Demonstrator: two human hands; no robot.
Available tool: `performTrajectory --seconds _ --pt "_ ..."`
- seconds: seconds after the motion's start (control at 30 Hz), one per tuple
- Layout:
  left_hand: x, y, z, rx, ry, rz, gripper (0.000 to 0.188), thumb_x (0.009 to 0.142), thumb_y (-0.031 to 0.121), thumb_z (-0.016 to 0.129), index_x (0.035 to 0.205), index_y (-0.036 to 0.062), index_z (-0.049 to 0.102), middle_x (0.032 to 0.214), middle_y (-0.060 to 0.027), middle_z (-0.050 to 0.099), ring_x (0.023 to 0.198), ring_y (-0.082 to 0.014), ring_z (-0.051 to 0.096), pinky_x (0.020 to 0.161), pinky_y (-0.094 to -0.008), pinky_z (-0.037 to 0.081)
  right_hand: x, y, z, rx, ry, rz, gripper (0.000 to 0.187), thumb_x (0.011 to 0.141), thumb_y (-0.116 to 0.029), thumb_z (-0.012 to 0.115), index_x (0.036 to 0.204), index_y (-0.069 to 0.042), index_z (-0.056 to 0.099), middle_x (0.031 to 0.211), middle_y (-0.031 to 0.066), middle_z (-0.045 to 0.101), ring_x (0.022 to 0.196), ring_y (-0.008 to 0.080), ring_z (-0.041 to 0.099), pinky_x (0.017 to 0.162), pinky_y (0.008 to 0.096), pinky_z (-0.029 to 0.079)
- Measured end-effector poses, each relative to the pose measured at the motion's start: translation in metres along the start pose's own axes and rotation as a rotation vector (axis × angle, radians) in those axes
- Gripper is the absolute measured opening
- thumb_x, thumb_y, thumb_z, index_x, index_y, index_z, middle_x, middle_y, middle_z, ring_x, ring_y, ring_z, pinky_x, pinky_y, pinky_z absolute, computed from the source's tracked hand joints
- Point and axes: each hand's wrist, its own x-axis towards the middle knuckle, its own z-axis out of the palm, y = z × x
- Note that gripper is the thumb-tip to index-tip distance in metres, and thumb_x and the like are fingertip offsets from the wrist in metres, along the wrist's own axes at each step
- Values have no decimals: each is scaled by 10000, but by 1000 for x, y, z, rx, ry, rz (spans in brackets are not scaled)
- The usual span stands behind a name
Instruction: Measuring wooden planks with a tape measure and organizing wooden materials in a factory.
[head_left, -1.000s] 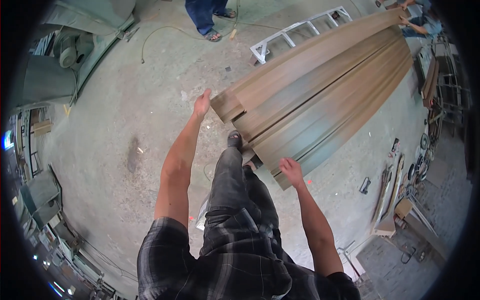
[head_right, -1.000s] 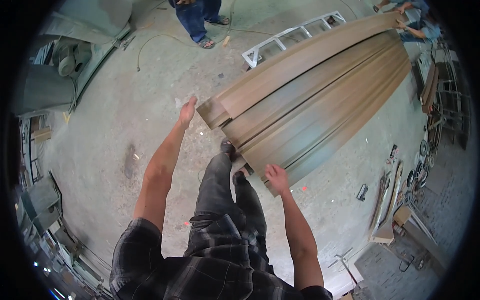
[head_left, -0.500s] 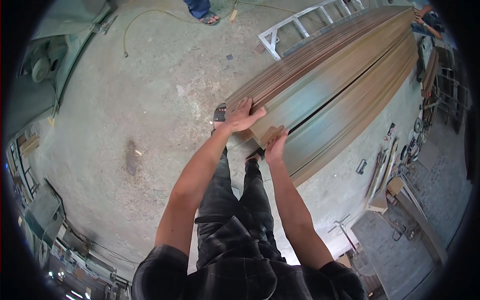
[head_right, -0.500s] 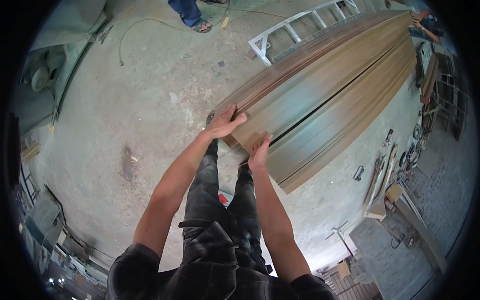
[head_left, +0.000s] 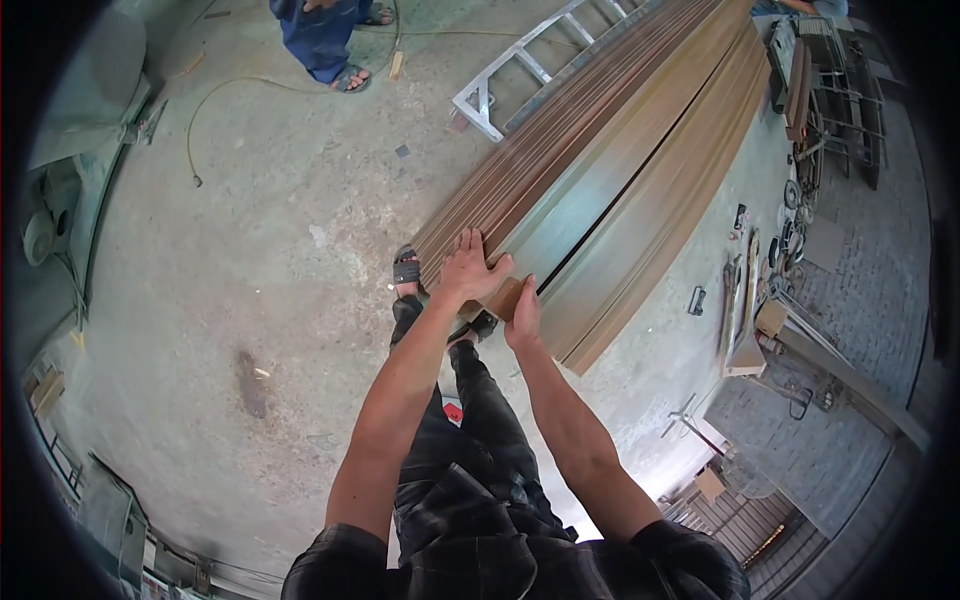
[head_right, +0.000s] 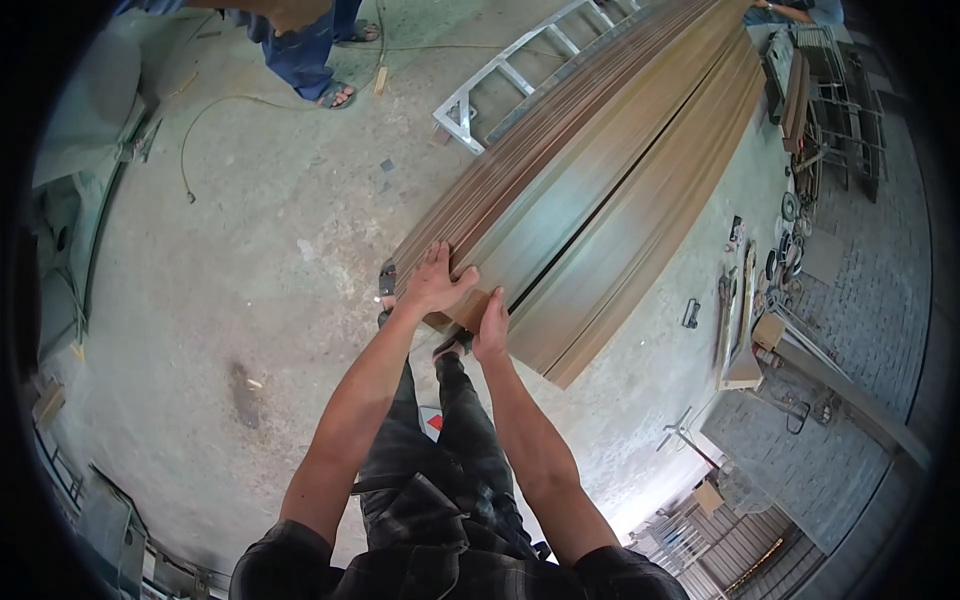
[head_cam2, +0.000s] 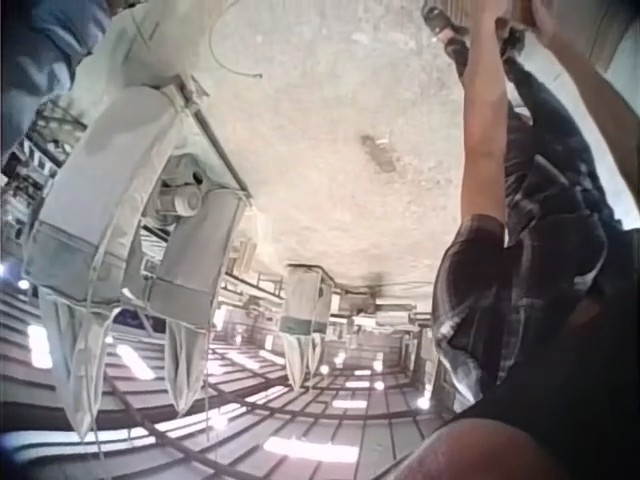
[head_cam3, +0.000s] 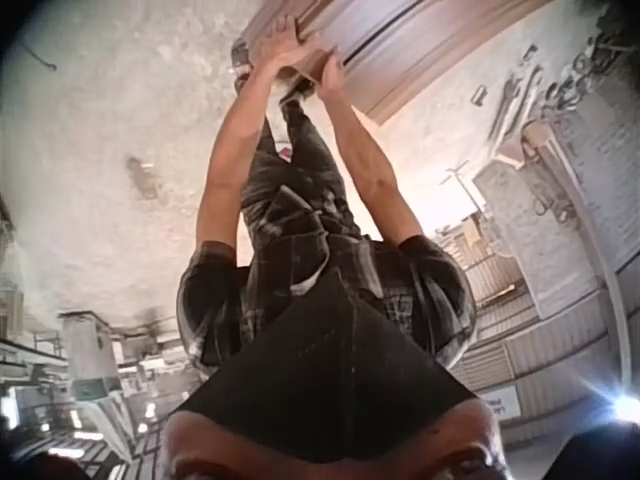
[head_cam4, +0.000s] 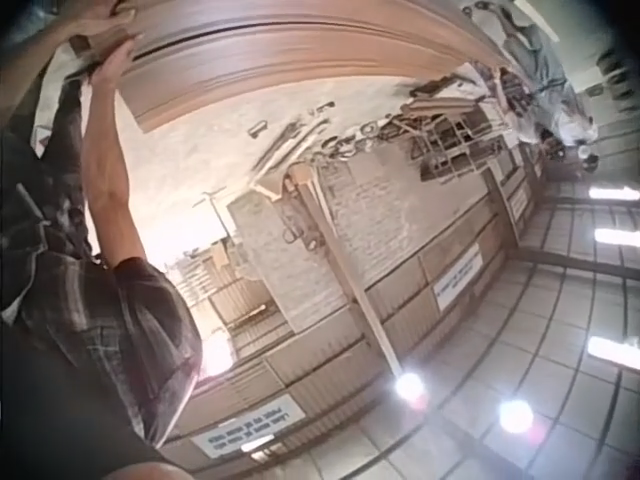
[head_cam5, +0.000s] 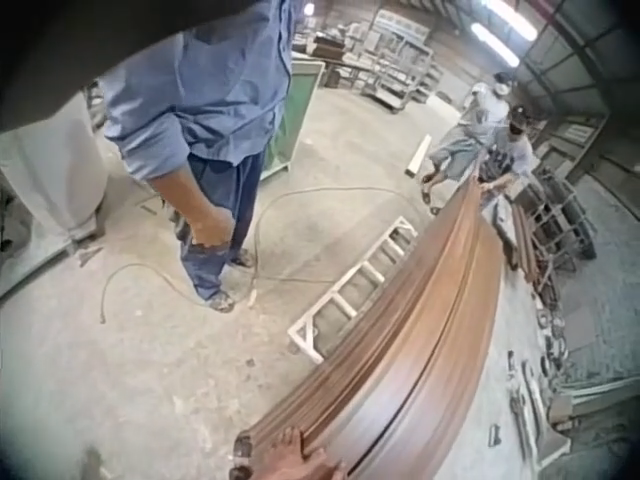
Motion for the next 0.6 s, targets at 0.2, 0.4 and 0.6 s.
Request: performTrajectory --seconds 0.2,0.4,0.6 --pt "4 -2 -2 -51 -14 5 846 736 565 398 1297 -26 171 1355 -192 185 1261 -284 188 1009 -404 209 1 1 4 85 -43 25 476 870 -430 372 1119 -28 421 1075 58 472 978 160 455 853 300 360" --pt "3 -3 0 -118 -56 -26 847 723 566 450 1273 -32 212 1265 -248 322 1150 -354 360 950 -396 304 5 5 -2 76 -81 87 453 873 -430 362 1099 -46 443 1061 59 505 986 165 475 853 312 371" --pt "-2 9 -10 -36 44 86 891 687 593 477 1256 -52 244 1183 -270 410 1081 -381 428 919 -379 345 0 -9 7 -19 10 -6 602 816 -442 479 1177 33 392 1116 106 482 1001 197 476 843 311 389"
